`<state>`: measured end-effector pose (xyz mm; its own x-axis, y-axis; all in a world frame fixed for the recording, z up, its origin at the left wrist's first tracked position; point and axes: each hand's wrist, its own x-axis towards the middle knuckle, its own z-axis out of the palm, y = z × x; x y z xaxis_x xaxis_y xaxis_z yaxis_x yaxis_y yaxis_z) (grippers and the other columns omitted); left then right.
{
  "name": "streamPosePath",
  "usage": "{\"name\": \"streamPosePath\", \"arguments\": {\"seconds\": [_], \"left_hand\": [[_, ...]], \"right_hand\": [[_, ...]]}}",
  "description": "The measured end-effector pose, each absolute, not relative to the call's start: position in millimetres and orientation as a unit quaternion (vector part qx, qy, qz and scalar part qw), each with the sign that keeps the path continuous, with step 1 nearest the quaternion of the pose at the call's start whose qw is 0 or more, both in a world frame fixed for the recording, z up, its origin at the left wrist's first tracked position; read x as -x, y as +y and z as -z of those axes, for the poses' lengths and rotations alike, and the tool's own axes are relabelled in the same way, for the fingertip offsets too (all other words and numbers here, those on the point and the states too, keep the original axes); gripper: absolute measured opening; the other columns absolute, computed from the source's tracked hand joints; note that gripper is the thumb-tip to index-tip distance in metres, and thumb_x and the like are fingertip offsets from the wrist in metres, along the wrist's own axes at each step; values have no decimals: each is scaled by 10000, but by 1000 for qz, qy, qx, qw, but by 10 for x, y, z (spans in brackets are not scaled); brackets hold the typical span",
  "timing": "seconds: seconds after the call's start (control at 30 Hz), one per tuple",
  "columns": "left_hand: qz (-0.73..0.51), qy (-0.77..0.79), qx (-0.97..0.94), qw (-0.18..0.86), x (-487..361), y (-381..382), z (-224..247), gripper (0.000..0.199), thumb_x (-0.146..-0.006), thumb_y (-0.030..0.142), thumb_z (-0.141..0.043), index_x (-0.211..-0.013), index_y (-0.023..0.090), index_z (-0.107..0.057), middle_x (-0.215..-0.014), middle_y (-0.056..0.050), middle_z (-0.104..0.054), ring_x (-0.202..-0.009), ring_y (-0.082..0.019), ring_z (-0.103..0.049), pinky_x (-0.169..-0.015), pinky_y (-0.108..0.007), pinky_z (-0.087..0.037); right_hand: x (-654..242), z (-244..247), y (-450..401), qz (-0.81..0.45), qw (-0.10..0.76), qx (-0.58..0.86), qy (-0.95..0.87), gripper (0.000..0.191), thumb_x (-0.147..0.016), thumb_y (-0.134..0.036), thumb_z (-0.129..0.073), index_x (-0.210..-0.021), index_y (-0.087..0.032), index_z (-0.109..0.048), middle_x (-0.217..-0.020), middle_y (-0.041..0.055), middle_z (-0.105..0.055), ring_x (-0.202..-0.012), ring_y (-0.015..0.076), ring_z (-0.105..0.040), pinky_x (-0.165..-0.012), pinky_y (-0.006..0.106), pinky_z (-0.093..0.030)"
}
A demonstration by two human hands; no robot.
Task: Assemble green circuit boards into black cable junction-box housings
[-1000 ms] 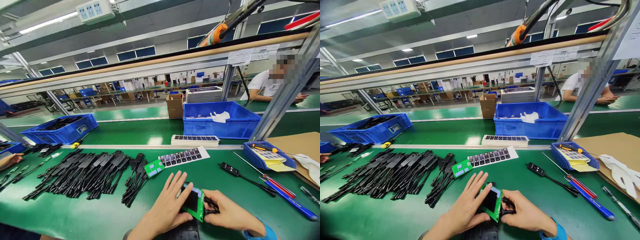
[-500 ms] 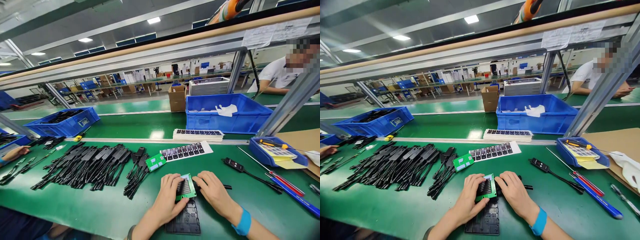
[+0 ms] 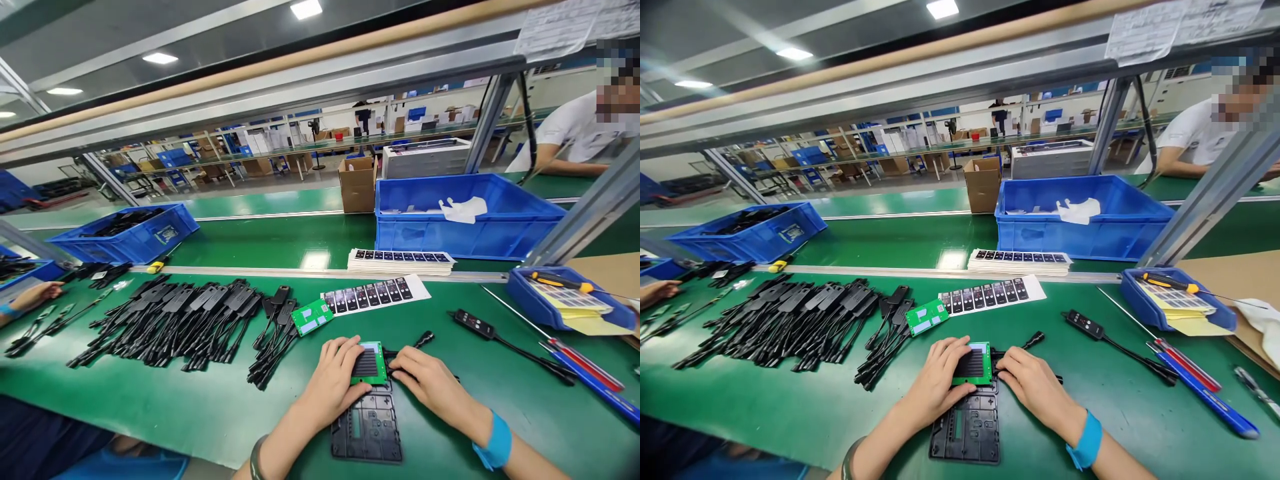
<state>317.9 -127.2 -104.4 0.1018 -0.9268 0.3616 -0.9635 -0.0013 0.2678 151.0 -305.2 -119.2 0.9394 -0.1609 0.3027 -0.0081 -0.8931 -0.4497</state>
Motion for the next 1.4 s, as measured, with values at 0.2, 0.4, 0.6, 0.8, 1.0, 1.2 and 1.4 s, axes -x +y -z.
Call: {"name": "streamPosePath", "arguments": {"seconds": [0.2,0.4,0.6,0.8,1.0,1.2,1.4], "left_hand": [[1,-666,-708,234,-3174,-1268,1061,594,-825,377,-681,-1283,197,-348,-1366,-149,-499,-1196,-311,-453,-963,-522,-471],[38,-653,-706,270,-3226,-1285,1166,661,-787,451,-700,-1301,217,-356,-1372,-133,-497,-1216,-294,-448,-994,-509,-455],[76,-644,-693,314,-3264,-1307,1217,703,-764,409,-745,-1322,234,-354,-1357,-113,-512,-1291,-280,-403,-1068,-517,-403],[94,-632,-687,346,-3256,-1318,1198,721,-753,306,-776,-1339,266,-358,-1333,-89,-523,-1251,-265,-441,-1043,-490,-437],[113,-624,-695,340,-3231,-1316,1177,692,-755,320,-773,-1326,249,-388,-1292,-93,-552,-1229,-270,-468,-1081,-535,-390],[92,-628,-714,295,-3212,-1338,1189,691,-779,323,-750,-1342,252,-356,-1318,-80,-555,-1253,-263,-466,-1150,-657,-180],[62,-662,-693,279,-3229,-1322,1229,555,-854,329,-654,-1330,231,-387,-1400,-123,-486,-1352,-294,-362,-1130,-603,-292]], "right_hand": [[-1481,1201,-3058,142,204,968,41,160,-970,-198,-449,-975,-214,-608,-912,33,-620,-804,175,-619,-671,289,-482],[-1506,1261,-2991,157,86,984,18,194,-973,-177,-422,-890,-175,-597,-832,38,-593,-729,186,-587,-592,307,-446],[-1493,1182,-3045,171,144,974,33,114,-945,-201,-506,-970,-215,-616,-893,33,-611,-814,191,-578,-657,308,-484],[-1601,1209,-3110,226,103,967,55,109,-934,-191,-531,-1029,-191,-584,-929,45,-619,-850,199,-562,-727,336,-487],[-1621,1242,-3116,217,45,975,14,193,-945,-112,-460,-819,-168,-594,-770,25,-561,-702,177,-485,-615,307,-388],[-1635,1209,-2992,211,-29,977,-30,263,-886,3,-411,-770,-150,-591,-761,63,-554,-705,210,-458,-619,345,-346],[-1578,1230,-3043,215,-13,976,-21,237,-918,-54,-419,-928,-148,-637,-820,75,-621,-735,213,-541,-628,349,-443]]}}
